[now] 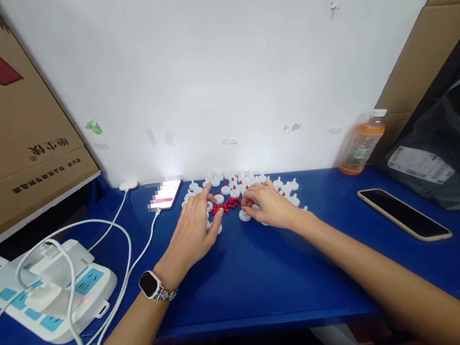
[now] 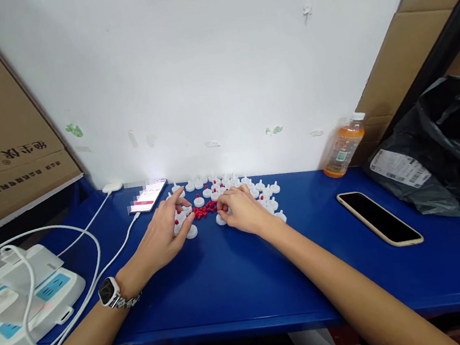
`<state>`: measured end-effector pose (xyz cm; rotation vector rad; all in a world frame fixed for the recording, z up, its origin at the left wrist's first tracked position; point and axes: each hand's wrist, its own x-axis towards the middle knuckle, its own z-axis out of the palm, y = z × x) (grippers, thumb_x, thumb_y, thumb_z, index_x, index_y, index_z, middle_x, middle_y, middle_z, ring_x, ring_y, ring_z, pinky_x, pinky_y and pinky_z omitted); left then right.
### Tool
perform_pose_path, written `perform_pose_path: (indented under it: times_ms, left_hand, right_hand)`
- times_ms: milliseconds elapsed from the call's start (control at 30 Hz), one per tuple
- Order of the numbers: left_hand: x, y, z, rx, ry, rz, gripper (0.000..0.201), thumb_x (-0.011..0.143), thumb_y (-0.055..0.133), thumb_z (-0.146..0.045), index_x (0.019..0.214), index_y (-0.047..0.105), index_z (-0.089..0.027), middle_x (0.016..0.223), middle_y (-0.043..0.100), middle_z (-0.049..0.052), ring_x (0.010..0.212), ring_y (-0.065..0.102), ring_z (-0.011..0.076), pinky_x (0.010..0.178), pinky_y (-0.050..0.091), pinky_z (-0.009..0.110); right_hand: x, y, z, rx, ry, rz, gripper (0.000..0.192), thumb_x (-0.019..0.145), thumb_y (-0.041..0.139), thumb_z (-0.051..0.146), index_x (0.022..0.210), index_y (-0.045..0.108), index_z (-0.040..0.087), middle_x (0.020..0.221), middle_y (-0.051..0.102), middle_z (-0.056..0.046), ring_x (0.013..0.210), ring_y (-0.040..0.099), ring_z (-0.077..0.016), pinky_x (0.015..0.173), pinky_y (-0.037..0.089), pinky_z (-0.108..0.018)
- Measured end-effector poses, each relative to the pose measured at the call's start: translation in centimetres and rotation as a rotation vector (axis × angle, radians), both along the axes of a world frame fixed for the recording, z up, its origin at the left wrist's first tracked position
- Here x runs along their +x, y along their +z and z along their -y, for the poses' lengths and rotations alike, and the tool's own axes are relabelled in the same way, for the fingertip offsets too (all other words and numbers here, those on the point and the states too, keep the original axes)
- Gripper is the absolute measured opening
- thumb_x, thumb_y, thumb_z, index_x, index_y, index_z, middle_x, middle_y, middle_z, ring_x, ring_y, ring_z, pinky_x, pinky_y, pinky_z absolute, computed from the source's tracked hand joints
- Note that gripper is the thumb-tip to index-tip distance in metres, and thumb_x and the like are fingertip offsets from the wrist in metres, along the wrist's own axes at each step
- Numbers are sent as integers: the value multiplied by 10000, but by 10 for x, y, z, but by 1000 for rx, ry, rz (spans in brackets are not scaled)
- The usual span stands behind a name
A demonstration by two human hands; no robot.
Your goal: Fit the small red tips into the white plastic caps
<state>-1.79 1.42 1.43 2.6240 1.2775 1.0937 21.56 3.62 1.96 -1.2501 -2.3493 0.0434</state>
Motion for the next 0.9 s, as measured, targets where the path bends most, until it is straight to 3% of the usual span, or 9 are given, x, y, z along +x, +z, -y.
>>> perform_pose_path:
  times_ms: [133, 233, 433, 633, 767, 900]
  left_hand:
    - [-1, 1, 0, -29, 10, 10, 477, 1035, 395, -309, 1488, 312, -186, 1140, 589, 90, 1051, 551, 238, 976, 452, 434]
    - [-3, 1, 0, -34, 18, 36, 440, 1040, 367, -274, 1470, 337, -185, 1108, 584, 84, 1046, 549, 229, 978, 447, 430]
    - [-10, 0, -5, -33, 38, 72, 377, 1035, 368, -257, 1402, 413, -182, 1080, 577, 81, 1011, 531, 228, 946, 452, 417]
    - [-18, -1, -11, -25, 56, 91, 337, 1024, 394, -262, 1345, 461, -187, 1089, 570, 80, 1026, 529, 227, 954, 448, 409]
    - [-17, -1, -10, -39, 64, 80, 335, 1016, 424, -281, 1337, 473, -201, 1094, 572, 76, 1033, 539, 231, 949, 459, 410]
    - [-9, 1, -5, -22, 80, 124, 338, 990, 503, -313, 1315, 491, -224, 1200, 546, 87, 1102, 550, 238, 974, 468, 408]
  right_hand:
    - [12, 6, -6, 6, -94, 33, 69, 857, 627, 248, 865, 679, 203, 821, 684, -23, 862, 566, -205, 821, 290, -349]
    - [10, 14, -22, 7, -143, -14, 173, 884, 601, 349, 961, 683, 218, 843, 690, -27, 898, 578, -219, 838, 306, -354]
    - [-30, 33, -93, -69, -243, 172, 262, 920, 521, 335, 1072, 685, 199, 984, 739, -71, 993, 614, -247, 922, 329, -401]
    - [-70, 22, -143, -114, -263, 211, 218, 861, 608, 276, 1002, 714, 147, 1049, 740, -150, 1063, 623, -294, 981, 307, -437]
    - [-74, 21, -139, -98, -260, 179, 154, 877, 572, 220, 924, 707, 163, 998, 747, -122, 1017, 636, -266, 976, 309, -422]
    - [-60, 31, -101, -15, -253, 68, 197, 932, 500, 270, 960, 677, 189, 956, 743, -62, 951, 636, -222, 967, 327, -406]
